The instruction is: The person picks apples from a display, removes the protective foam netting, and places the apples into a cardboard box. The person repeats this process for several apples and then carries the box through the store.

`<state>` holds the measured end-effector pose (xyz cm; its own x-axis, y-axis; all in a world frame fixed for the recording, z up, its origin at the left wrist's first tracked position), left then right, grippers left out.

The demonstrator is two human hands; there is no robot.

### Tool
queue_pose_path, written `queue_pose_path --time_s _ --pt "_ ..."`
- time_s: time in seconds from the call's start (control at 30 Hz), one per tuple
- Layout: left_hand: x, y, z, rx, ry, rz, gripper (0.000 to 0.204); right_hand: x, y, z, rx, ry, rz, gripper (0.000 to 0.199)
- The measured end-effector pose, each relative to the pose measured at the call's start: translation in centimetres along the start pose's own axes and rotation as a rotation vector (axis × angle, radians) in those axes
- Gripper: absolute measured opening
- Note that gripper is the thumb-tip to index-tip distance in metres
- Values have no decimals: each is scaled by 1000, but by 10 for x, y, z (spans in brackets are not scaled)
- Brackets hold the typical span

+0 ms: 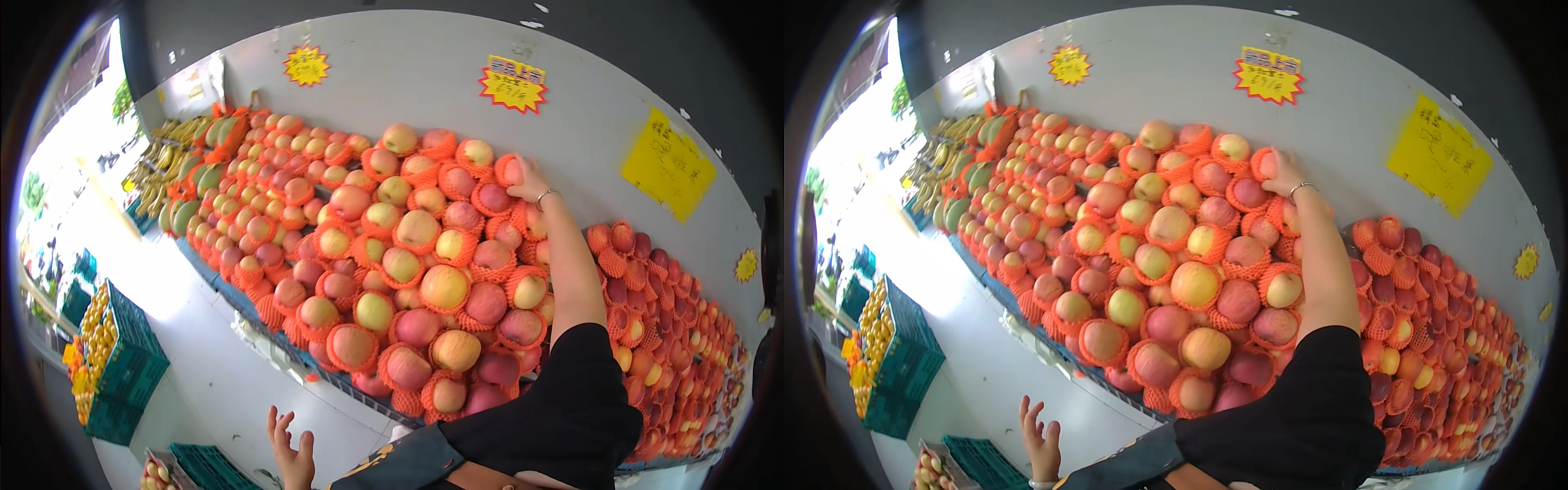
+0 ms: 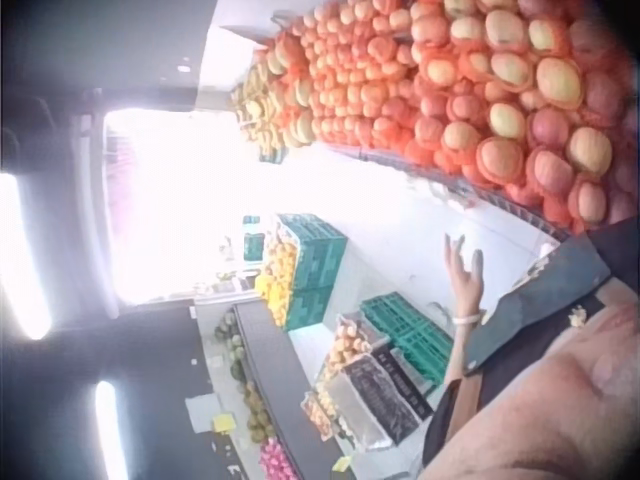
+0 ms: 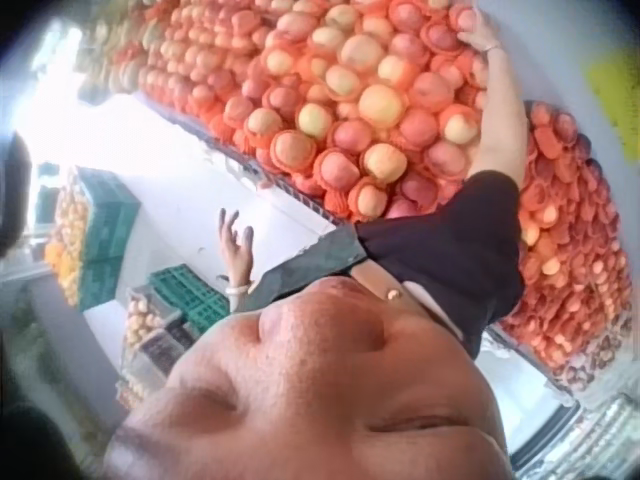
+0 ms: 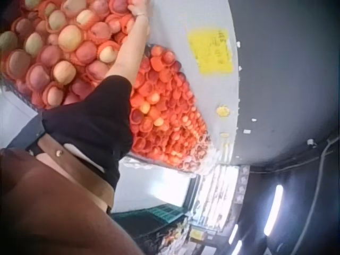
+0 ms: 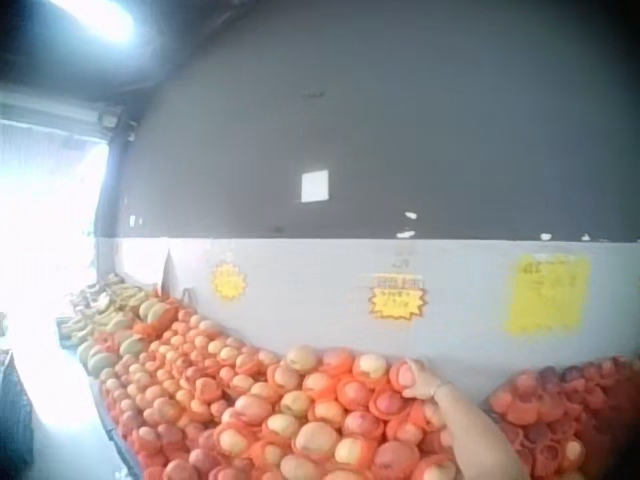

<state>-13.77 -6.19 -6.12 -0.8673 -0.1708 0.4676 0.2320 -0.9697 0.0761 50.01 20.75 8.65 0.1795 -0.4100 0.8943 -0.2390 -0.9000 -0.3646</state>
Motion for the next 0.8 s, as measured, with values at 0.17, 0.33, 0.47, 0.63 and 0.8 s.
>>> queue_pose_path --time_s 0.17,0.33,0.47,0.63,0.8 --pt "59 36 -12 -90 -67 135 43 21 24 -152 295 120 225 70" --pt "131 100 -34 -149 -44 242 42 16 181 -386 905 -280 42 59" --pt "211 209 -100 29 -7 430 41 -18 360 -565 1441 -504 -499 56" --pt "280 330 -159 253 -65 744 38 -36 520 -707 1775 -488 -833 51" --pt "311 436 -202 456 65 1035 39 -38 677 -825 2128 -465 -997 51"
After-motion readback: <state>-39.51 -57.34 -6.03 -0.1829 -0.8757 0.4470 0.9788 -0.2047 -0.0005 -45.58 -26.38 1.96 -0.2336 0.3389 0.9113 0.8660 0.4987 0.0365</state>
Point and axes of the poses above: each hand's wrist, its own y-axis away from the middle knuckle, its own x-axis out of the back of the hand, z = x × y, the point moved 10 cm from there along -y, towards the middle knuckle, and after that the axes turned 5 degrees about x, right-handed, at the moved point
